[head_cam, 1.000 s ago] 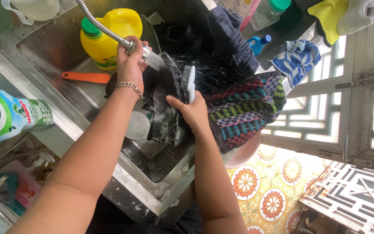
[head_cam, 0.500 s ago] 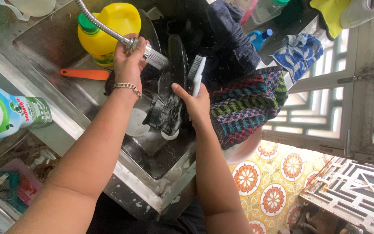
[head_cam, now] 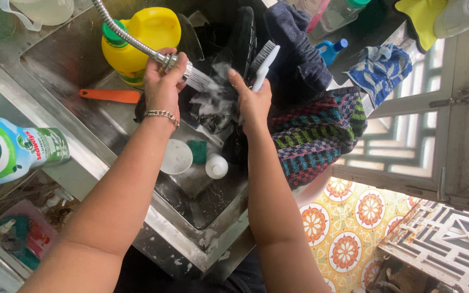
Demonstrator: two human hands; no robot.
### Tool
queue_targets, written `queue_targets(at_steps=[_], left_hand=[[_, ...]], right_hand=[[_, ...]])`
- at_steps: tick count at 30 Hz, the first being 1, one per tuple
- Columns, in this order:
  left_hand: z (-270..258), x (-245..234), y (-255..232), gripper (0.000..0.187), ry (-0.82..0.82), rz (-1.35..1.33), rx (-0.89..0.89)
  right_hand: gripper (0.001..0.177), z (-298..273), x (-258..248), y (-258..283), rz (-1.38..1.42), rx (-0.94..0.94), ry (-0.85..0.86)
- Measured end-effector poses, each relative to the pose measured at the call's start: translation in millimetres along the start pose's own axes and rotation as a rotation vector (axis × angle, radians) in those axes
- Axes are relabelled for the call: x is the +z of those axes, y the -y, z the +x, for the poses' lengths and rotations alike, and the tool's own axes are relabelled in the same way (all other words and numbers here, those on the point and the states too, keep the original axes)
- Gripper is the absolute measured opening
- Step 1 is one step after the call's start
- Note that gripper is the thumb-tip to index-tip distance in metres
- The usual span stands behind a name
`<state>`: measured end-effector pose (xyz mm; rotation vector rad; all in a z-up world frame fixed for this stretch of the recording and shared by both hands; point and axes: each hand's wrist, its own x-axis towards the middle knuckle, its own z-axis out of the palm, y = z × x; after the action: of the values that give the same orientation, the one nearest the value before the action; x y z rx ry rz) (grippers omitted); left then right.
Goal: The person scrubs a black shoe with a brush and soapy water, سپس rinses it under a faucet in a sink. The shoe is cleaned on the sides and sole before being rinsed thoroughly.
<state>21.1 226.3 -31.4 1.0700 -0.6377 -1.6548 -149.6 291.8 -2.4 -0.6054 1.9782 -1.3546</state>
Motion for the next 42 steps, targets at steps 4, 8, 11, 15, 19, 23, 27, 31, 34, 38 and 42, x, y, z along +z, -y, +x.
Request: queue_targets(at_steps=[4,8,11,15,19,23,27,31,34,38,42], left_hand=[[0,1,-2,0.038,-0.014,0.011,-0.013],[2,1,-3,0.037,0.002,0.004,-0.028],[0,0,-3,0.036,-0.014,0.054,-0.022],[-1,0,-6,0.036,0.029,0.01,-0.034],[2,1,-5,0.033,0.114,-0.084,-0.044],[5,2,-3,0.033,0.153,-0.076,-0.032],[9,2,-5,0.033,0.159,0.031,0.021],[9,3,-11,0.033,0.168,0.064,-0.088],[6,6,-13,0.034,0.181,0.049,-0.086],[6,6,-13,0.033,0.195,0.014,-0.047],[2,1,-17,0.032,0.199,0.032,-0.025]], right_hand=[[0.048,0,1,1,0.064,0.042,-0.069],[0.048,1,1,4,0.152,-0.096,-0.111],[0.051,1,-3,8,0.186,-0.123,-0.169],[0.055,1,-8,11,0.197,-0.111,-0.219],[0.05,-5,-13,6,0.163,-0.226,-0.139],[0.044,-25,-16,8,0.116,-0.046,-0.033],[0.041,-51,-20,12,0.131,0.081,0.025],[0.036,-80,-27,-1,0.215,0.106,0.084],[0.034,-90,-35,-16,0.252,0.164,0.085],[0.034,-78,-42,-29,0.248,0.125,0.098],[0.042,-59,-37,-21,0.422,0.099,0.184]])
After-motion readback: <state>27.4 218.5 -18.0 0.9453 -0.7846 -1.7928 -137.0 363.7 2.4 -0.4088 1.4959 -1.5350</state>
